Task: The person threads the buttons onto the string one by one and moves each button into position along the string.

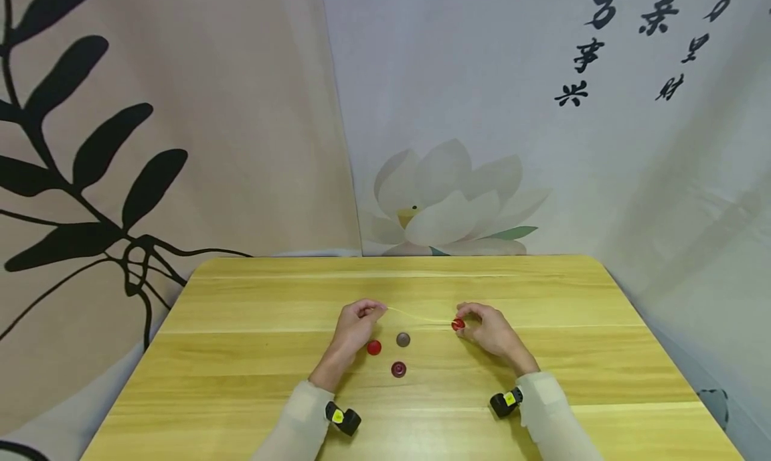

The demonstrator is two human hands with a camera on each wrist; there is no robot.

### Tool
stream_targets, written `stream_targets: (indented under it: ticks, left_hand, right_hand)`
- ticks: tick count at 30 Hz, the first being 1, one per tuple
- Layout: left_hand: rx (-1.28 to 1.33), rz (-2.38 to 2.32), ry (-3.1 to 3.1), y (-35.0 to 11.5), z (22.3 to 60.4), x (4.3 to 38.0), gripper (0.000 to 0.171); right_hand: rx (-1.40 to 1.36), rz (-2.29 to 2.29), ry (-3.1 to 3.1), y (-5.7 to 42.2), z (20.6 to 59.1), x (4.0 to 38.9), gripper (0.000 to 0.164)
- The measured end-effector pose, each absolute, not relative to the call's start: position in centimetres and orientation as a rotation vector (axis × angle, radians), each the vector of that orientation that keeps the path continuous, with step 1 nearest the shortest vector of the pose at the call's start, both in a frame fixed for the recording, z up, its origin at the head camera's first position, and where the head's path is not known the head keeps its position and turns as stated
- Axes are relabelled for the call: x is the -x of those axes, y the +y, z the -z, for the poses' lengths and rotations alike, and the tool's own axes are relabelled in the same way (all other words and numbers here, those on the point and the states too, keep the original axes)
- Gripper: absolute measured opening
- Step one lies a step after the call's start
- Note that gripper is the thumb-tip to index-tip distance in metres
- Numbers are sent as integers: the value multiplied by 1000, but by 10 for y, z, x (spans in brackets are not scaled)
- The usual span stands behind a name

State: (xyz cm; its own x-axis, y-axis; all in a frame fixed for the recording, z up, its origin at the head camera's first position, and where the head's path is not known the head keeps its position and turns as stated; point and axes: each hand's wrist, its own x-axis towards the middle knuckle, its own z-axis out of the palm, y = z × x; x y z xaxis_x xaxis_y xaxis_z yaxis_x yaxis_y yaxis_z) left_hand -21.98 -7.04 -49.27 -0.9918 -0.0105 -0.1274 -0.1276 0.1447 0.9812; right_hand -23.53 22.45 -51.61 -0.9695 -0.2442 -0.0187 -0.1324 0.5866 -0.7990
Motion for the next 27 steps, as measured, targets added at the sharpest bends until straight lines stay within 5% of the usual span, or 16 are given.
stream_targets:
  ticks: [11,27]
  left_hand:
    - [108,-1955,2303,-67,496,216,20]
    - [73,-1955,2293,-58,489,215,21]
  right_hand:
    - [338,1267,2764,186,506,221,42]
    - [539,1533,2633,136,472,217,36]
